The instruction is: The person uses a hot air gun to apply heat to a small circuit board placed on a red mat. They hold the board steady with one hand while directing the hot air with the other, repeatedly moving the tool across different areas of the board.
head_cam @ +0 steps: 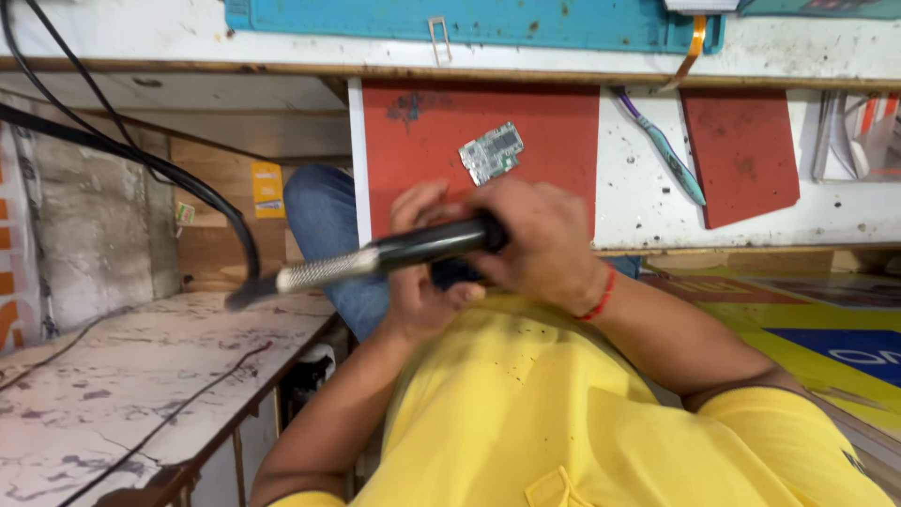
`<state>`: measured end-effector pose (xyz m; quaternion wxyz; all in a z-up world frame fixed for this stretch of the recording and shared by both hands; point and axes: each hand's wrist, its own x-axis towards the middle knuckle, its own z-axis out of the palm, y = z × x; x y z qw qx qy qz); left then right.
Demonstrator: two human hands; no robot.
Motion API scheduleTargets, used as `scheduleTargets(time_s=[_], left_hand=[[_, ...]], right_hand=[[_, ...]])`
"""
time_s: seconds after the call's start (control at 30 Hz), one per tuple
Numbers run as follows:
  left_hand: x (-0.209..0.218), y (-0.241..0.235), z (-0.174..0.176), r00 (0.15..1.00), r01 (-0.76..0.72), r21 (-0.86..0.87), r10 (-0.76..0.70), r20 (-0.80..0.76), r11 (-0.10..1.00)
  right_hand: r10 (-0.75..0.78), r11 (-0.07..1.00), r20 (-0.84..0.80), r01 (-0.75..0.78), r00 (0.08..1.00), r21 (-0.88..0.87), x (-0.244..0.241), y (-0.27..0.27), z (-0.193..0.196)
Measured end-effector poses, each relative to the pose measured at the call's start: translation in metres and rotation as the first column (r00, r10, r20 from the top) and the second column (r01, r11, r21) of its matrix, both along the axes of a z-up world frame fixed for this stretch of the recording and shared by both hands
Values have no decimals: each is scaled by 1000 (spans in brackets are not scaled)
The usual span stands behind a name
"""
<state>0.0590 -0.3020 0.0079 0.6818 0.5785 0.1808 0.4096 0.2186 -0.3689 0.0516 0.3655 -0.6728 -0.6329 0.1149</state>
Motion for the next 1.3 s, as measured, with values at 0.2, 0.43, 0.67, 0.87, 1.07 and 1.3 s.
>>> scheduleTargets(time_s=[0.2, 0.43, 0.67, 0.87, 1.07, 1.3], left_hand=[[16, 34, -45, 959, -191, -270, 238, 152, 944], [12, 72, -53, 953, -281, -130, 293, 84, 951], [14, 61, -52, 943, -311, -40, 314, 113, 949], [13, 59, -48, 952, -287, 134, 297, -67, 949], [14, 58, -42, 960, -257, 167, 271, -67, 952], [17, 66, -33, 947, -286, 160, 304, -106, 945]], right_hand=[[49, 968, -24, -42, 999, 247, 13, 8, 1], [138, 961, 51, -121, 989, -247, 100, 14, -21], [402, 904, 97, -378, 910, -198, 99, 46, -31], [386, 914, 65, -372, 920, -165, 108, 43, -50], [453, 883, 29, -444, 891, -151, 123, 45, -54], [458, 882, 90, -439, 884, -173, 128, 48, -47]])
